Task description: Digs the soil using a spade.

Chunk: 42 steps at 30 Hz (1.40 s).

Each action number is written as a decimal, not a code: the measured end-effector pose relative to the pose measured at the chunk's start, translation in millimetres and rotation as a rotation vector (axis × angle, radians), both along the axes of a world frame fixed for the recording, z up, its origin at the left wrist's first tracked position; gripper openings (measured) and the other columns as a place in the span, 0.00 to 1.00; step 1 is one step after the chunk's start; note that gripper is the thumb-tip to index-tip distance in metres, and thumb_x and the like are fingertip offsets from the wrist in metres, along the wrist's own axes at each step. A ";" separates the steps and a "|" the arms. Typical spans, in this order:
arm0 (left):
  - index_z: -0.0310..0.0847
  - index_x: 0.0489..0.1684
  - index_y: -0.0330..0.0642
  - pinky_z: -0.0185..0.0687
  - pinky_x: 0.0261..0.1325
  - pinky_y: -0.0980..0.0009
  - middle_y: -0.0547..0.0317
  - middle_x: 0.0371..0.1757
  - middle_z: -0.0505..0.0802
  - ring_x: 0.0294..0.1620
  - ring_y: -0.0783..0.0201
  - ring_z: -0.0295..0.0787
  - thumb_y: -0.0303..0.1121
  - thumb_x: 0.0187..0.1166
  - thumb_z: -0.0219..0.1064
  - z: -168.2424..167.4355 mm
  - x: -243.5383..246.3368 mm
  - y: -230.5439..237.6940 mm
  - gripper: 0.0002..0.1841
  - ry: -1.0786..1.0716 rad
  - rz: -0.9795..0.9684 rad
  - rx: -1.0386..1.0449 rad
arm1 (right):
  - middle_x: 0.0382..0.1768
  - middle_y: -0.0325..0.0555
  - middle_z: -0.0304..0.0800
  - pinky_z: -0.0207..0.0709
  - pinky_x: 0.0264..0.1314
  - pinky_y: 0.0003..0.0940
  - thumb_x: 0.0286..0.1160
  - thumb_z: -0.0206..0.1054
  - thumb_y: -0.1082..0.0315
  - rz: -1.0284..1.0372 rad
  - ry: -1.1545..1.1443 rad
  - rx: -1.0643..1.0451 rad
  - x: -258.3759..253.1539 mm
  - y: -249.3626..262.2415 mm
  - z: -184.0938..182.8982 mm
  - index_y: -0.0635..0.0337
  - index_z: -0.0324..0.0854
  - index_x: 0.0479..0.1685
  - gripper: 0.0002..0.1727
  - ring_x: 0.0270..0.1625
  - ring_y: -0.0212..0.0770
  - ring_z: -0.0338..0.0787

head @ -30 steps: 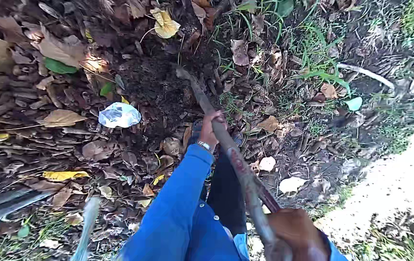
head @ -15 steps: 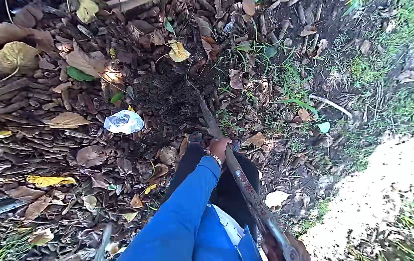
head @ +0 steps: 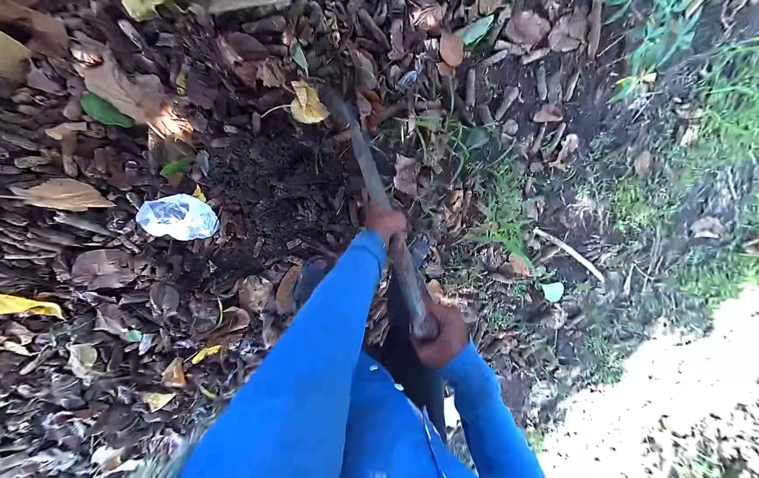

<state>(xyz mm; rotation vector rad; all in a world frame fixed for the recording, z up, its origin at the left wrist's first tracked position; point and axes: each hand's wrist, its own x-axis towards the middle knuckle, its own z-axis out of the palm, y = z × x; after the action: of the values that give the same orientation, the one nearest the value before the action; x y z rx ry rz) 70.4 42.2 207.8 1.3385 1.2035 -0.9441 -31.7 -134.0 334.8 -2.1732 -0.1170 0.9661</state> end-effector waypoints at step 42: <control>0.78 0.41 0.38 0.80 0.18 0.71 0.56 0.22 0.85 0.16 0.65 0.81 0.26 0.73 0.68 44.1 101.2 150.4 0.05 -0.075 0.841 -0.155 | 0.21 0.35 0.88 0.83 0.25 0.25 0.50 0.81 0.70 -0.298 0.267 0.754 121.5 170.7 54.3 0.64 0.82 0.33 0.14 0.21 0.27 0.86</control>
<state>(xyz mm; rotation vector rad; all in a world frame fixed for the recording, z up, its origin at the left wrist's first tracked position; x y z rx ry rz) 171.6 192.6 252.0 0.6208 1.4192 -0.3608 89.7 36.7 389.1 -1.3181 -0.0191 0.8488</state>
